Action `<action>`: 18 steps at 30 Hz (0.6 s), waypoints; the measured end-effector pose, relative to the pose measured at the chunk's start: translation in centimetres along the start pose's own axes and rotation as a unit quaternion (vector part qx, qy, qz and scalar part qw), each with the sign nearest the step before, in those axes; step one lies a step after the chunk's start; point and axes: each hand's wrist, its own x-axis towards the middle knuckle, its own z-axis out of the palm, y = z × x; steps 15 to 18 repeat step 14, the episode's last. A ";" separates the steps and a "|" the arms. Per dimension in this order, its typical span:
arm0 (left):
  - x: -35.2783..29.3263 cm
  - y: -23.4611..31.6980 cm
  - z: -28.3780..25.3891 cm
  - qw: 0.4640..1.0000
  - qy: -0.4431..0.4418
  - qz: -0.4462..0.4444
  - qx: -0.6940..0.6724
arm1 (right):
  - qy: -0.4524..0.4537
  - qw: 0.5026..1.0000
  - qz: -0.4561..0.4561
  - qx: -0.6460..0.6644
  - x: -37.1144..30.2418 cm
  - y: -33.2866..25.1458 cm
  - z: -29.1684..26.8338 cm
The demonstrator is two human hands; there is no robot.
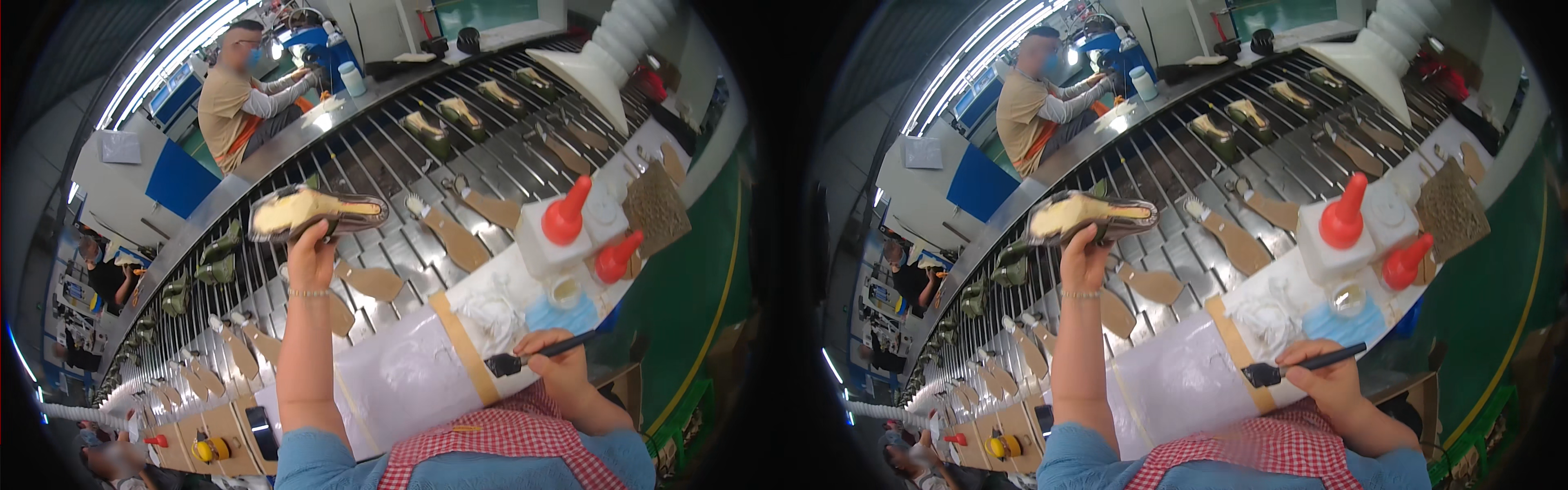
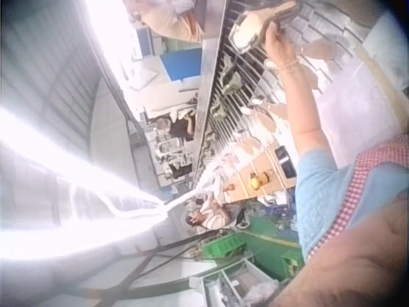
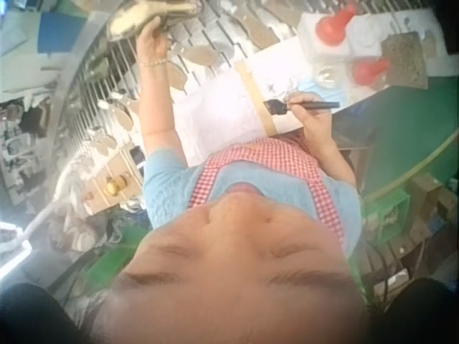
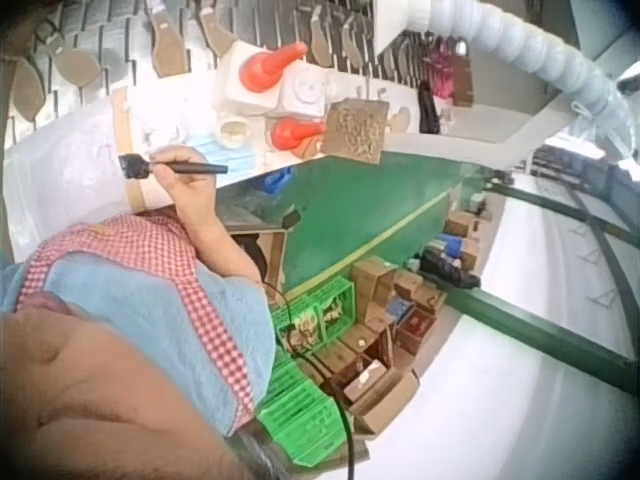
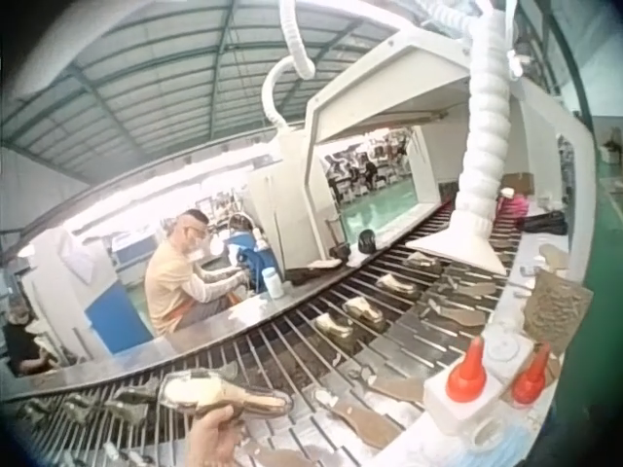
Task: Applying glue or adhesive to the bottom of shoe lasts and components using a brush.
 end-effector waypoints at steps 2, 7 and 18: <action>6.2 -1.9 0.1 0.998 -0.013 -0.009 0.060 | -0.003 1.000 -0.010 -0.001 1.1 0.2 -0.9; 18.2 -7.8 -3.7 0.992 -0.008 -0.081 0.095 | 0.028 0.999 0.014 0.012 4.1 0.2 -1.9; 26.5 -13.3 -10.2 0.988 0.064 -0.092 0.107 | 0.039 0.996 0.076 0.013 8.2 2.4 -2.2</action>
